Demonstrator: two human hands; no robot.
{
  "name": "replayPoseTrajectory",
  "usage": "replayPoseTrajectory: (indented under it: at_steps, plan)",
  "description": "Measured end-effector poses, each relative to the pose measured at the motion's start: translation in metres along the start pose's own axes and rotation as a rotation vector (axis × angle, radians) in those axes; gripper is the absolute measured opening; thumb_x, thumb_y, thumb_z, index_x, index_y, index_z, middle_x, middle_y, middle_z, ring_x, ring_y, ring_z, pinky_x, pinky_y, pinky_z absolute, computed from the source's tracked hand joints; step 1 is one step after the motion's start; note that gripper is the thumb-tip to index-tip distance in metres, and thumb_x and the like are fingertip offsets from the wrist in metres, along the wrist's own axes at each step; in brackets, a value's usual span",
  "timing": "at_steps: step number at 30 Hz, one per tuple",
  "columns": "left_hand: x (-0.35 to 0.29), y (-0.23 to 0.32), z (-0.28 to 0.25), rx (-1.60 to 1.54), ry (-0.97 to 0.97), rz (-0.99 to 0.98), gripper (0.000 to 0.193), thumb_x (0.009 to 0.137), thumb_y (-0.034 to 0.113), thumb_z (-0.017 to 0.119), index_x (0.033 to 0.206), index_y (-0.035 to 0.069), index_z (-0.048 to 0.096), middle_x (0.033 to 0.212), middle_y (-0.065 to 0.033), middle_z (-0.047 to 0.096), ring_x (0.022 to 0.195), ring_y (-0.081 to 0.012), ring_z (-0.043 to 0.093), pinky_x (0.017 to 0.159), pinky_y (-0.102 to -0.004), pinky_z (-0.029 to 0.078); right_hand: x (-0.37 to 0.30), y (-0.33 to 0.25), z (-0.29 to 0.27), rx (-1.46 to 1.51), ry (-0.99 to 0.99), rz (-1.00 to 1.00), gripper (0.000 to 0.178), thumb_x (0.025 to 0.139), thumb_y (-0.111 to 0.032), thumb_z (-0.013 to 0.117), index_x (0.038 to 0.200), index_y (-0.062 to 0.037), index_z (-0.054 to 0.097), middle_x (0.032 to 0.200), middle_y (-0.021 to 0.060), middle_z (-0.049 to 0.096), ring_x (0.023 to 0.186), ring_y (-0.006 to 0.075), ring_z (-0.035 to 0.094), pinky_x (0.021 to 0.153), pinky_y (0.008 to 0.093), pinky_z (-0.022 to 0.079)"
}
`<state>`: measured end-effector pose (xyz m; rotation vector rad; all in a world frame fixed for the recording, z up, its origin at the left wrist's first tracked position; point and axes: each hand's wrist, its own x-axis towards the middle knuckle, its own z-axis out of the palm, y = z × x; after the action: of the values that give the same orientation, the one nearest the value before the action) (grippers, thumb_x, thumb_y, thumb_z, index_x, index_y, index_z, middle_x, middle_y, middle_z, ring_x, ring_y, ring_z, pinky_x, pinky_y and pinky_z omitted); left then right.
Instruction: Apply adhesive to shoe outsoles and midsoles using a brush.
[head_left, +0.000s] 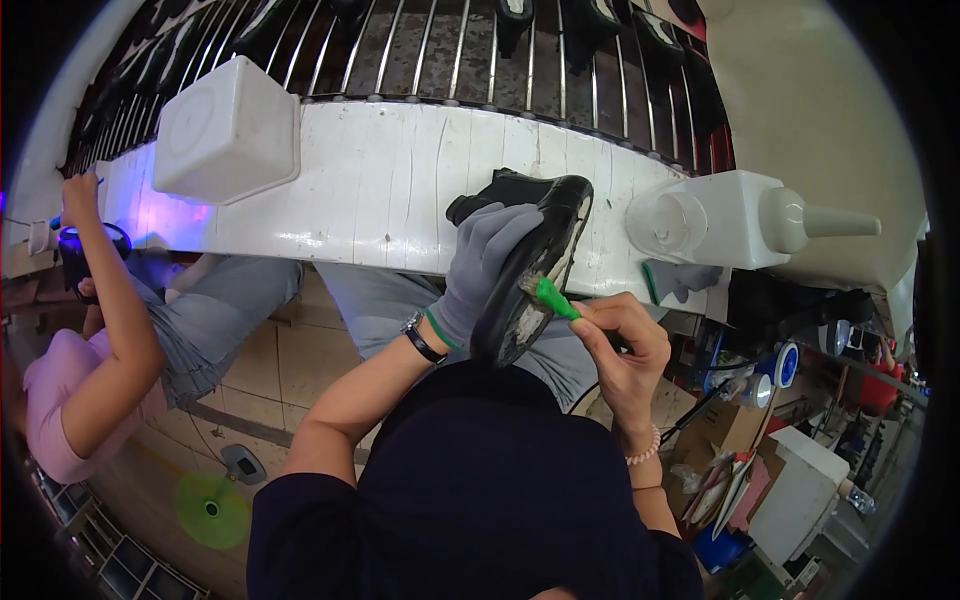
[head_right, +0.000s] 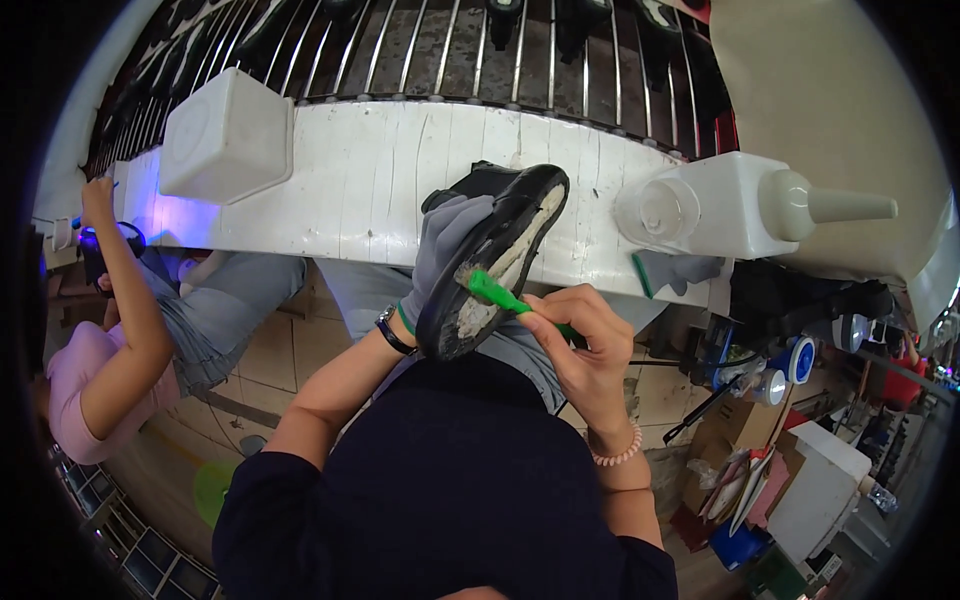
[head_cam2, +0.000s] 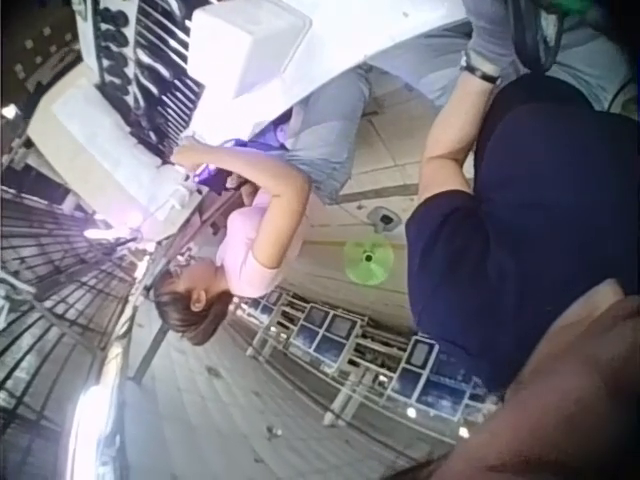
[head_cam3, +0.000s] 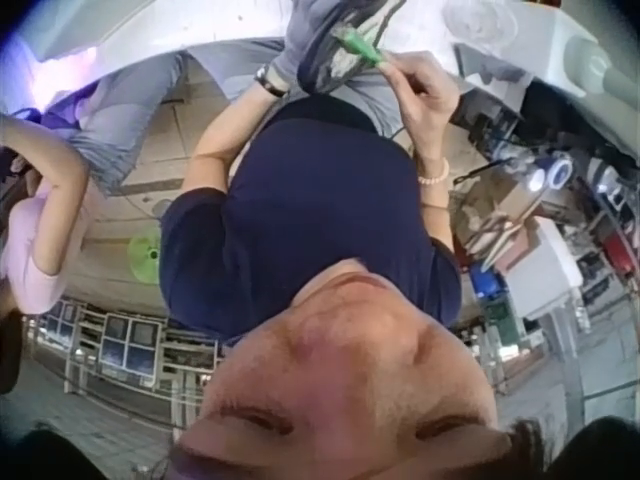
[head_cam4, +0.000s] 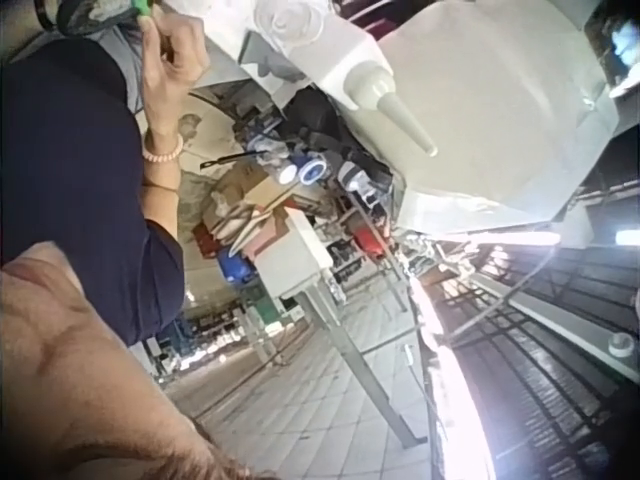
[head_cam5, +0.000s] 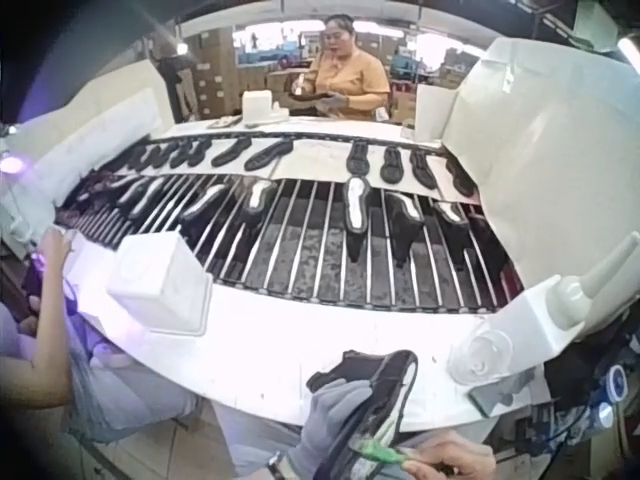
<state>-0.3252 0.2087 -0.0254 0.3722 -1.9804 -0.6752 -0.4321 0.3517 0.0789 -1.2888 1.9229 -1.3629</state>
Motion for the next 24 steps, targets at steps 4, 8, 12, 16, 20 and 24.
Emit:
replayPoseTrajectory:
  at_steps: [4, 8, 12, 16, 20, 24]
  plan:
    - [0.005, 0.002, -0.005, 0.009, -0.033, 0.006, 0.058, 0.076, 0.015, 0.071, 0.128, 0.006, 0.047, 0.119, -0.0119, 0.056, 0.107, -0.0288, 0.055, 0.093, -0.0426, 0.044, -0.002, -0.008, 0.001, 0.004, -0.007, -0.070, 0.011, 0.074, 0.005, 0.074, 0.083, 0.0056, 0.068, 0.079, 0.0114, 0.066, 0.070, 0.0156, 0.062, 0.064, 0.0242, 0.047]
    - [0.013, 0.011, -0.017, 0.000, -0.141, -0.032, 0.061, 0.076, 0.020, 0.071, 0.130, 0.007, 0.046, 0.119, -0.0107, 0.055, 0.104, -0.0277, 0.055, 0.090, -0.0399, 0.043, -0.003, -0.017, -0.006, -0.055, -0.045, -0.188, 0.015, 0.074, 0.003, 0.077, 0.087, 0.0042, 0.069, 0.081, 0.0107, 0.066, 0.068, 0.0160, 0.063, 0.060, 0.0243, 0.050]
    - [0.029, 0.019, -0.032, -0.051, -0.267, -0.010, 0.066, 0.073, 0.028, 0.074, 0.129, 0.006, 0.048, 0.119, -0.0116, 0.054, 0.103, -0.0284, 0.054, 0.089, -0.0395, 0.042, 0.001, -0.026, -0.010, -0.106, -0.050, -0.243, 0.017, 0.073, 0.002, 0.078, 0.088, 0.0023, 0.070, 0.081, 0.0094, 0.066, 0.064, 0.0145, 0.063, 0.056, 0.0248, 0.049]
    - [0.047, 0.027, -0.046, -0.040, -0.377, 0.006, 0.068, 0.070, 0.032, 0.077, 0.127, 0.006, 0.050, 0.117, -0.0120, 0.054, 0.101, -0.0290, 0.054, 0.089, -0.0387, 0.043, 0.009, -0.031, -0.014, -0.132, -0.013, -0.303, 0.019, 0.072, 0.001, 0.079, 0.089, 0.0017, 0.070, 0.080, 0.0085, 0.066, 0.063, 0.0144, 0.062, 0.054, 0.0244, 0.048]
    - [0.056, 0.021, -0.051, -0.154, -0.614, -0.137, 0.068, 0.069, 0.038, 0.080, 0.128, 0.014, 0.056, 0.131, -0.0073, 0.051, 0.114, -0.0283, 0.050, 0.096, -0.0385, 0.040, 0.021, -0.034, -0.020, -0.217, 0.017, -0.411, 0.022, 0.071, -0.001, 0.080, 0.091, 0.0002, 0.071, 0.079, 0.0076, 0.065, 0.061, 0.0157, 0.061, 0.052, 0.0245, 0.046]
    - [0.074, 0.011, -0.058, -0.334, -0.796, -0.184, 0.068, 0.070, 0.029, 0.081, 0.130, 0.012, 0.054, 0.134, -0.0076, 0.051, 0.116, -0.0243, 0.052, 0.100, -0.0370, 0.041, 0.040, -0.032, -0.025, -0.352, 0.040, -0.571, 0.028, 0.070, -0.003, 0.081, 0.096, -0.0024, 0.070, 0.078, 0.0061, 0.064, 0.059, 0.0157, 0.059, 0.049, 0.0262, 0.044]
